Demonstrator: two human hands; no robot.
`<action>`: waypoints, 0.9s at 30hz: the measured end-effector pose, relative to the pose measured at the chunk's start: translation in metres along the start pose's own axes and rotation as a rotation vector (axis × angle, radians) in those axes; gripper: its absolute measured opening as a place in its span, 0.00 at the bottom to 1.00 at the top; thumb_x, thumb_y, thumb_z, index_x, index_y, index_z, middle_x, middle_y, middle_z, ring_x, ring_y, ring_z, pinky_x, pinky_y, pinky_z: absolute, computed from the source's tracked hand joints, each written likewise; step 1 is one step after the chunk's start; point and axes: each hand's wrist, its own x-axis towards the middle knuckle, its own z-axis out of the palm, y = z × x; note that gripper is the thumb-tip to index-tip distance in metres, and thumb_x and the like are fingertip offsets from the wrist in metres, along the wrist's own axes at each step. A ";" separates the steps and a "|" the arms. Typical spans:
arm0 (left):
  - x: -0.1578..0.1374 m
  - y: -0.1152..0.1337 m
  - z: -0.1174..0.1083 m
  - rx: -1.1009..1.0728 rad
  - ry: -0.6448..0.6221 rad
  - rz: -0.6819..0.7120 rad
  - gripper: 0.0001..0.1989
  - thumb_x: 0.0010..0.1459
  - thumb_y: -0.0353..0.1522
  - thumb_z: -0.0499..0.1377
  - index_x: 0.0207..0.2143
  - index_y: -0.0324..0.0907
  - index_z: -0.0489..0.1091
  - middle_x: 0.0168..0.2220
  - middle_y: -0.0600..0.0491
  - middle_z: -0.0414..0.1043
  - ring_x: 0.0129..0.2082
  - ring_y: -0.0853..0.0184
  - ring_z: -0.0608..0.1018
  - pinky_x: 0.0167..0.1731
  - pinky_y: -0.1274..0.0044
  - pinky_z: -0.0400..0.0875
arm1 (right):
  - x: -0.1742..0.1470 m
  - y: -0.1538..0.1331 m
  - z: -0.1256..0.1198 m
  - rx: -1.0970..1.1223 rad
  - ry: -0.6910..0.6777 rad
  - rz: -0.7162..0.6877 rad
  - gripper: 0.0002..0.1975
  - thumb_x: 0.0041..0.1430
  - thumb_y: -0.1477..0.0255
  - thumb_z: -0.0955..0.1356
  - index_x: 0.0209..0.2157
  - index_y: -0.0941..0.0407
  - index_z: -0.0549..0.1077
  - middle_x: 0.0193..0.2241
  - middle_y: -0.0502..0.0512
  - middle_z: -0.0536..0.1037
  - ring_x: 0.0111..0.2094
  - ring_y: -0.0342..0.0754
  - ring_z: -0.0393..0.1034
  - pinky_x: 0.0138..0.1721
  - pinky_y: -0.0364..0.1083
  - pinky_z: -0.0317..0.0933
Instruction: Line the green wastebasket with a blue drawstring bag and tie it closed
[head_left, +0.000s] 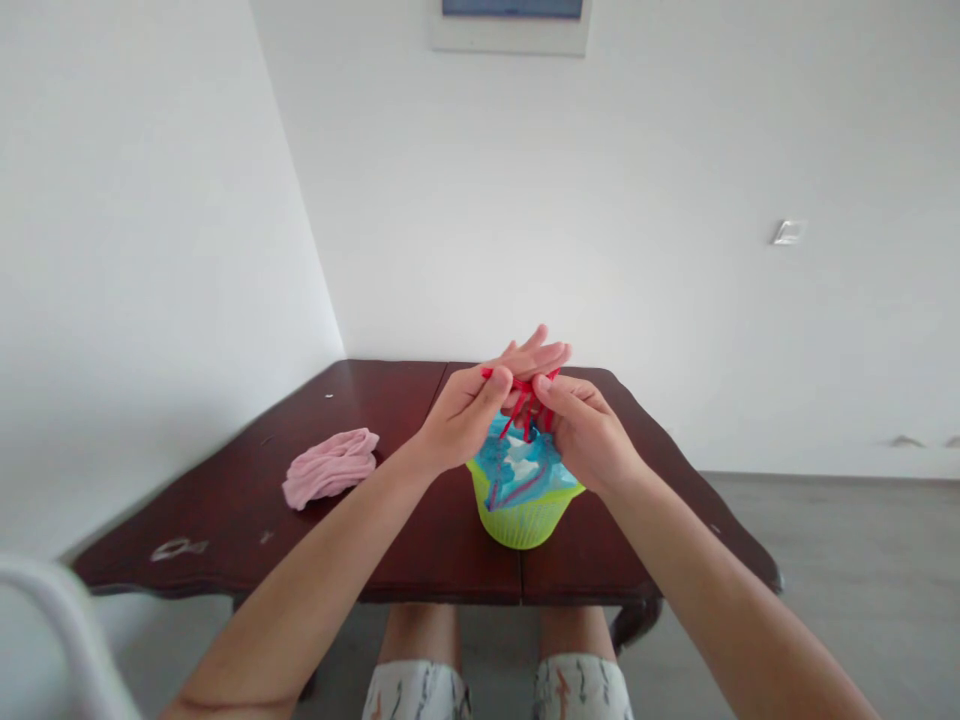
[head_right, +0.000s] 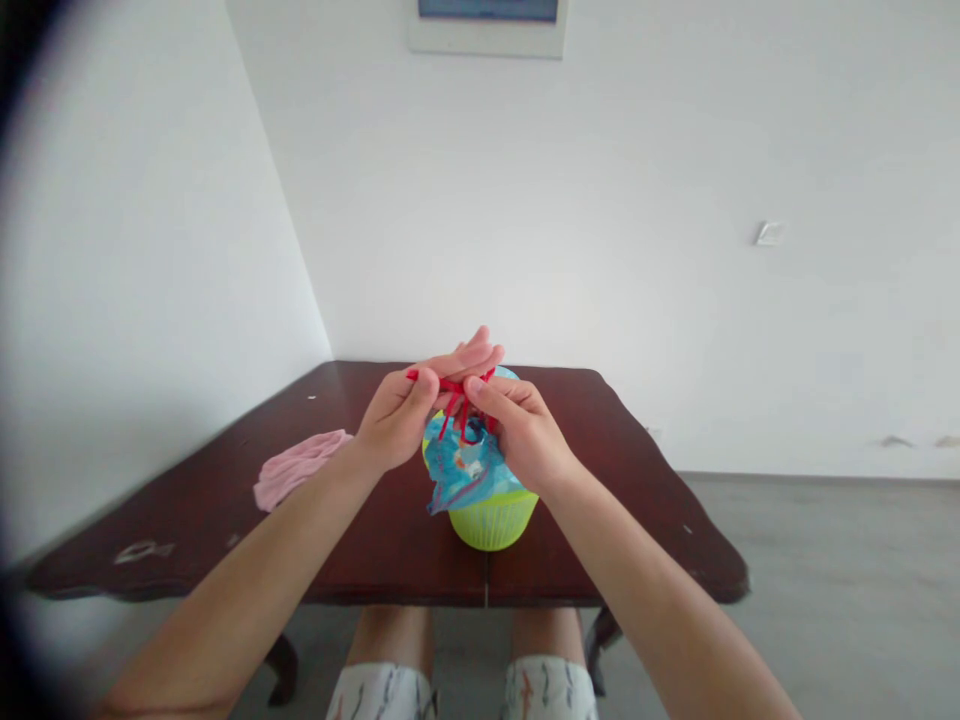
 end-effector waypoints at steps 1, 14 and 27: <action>-0.002 -0.005 0.001 -0.061 0.030 -0.057 0.35 0.84 0.61 0.55 0.65 0.47 0.89 0.63 0.38 0.91 0.75 0.45 0.84 0.74 0.50 0.80 | 0.000 0.000 0.000 0.031 0.013 0.023 0.25 0.68 0.43 0.82 0.34 0.51 0.88 0.34 0.56 0.90 0.36 0.55 0.86 0.43 0.54 0.83; -0.064 -0.015 -0.029 0.002 0.040 -0.307 0.33 0.87 0.56 0.54 0.43 0.41 0.86 0.19 0.53 0.72 0.32 0.58 0.83 0.46 0.66 0.82 | 0.016 0.045 -0.117 -0.323 0.499 0.017 0.40 0.51 0.29 0.84 0.31 0.56 0.87 0.26 0.52 0.79 0.28 0.44 0.66 0.31 0.47 0.61; -0.055 -0.040 -0.015 0.646 -0.199 -0.380 0.08 0.72 0.38 0.68 0.37 0.48 0.84 0.29 0.54 0.78 0.29 0.61 0.76 0.33 0.71 0.65 | -0.017 0.036 -0.083 -0.421 0.174 -0.118 0.23 0.78 0.45 0.78 0.53 0.51 0.91 0.44 0.58 0.92 0.44 0.52 0.86 0.50 0.52 0.81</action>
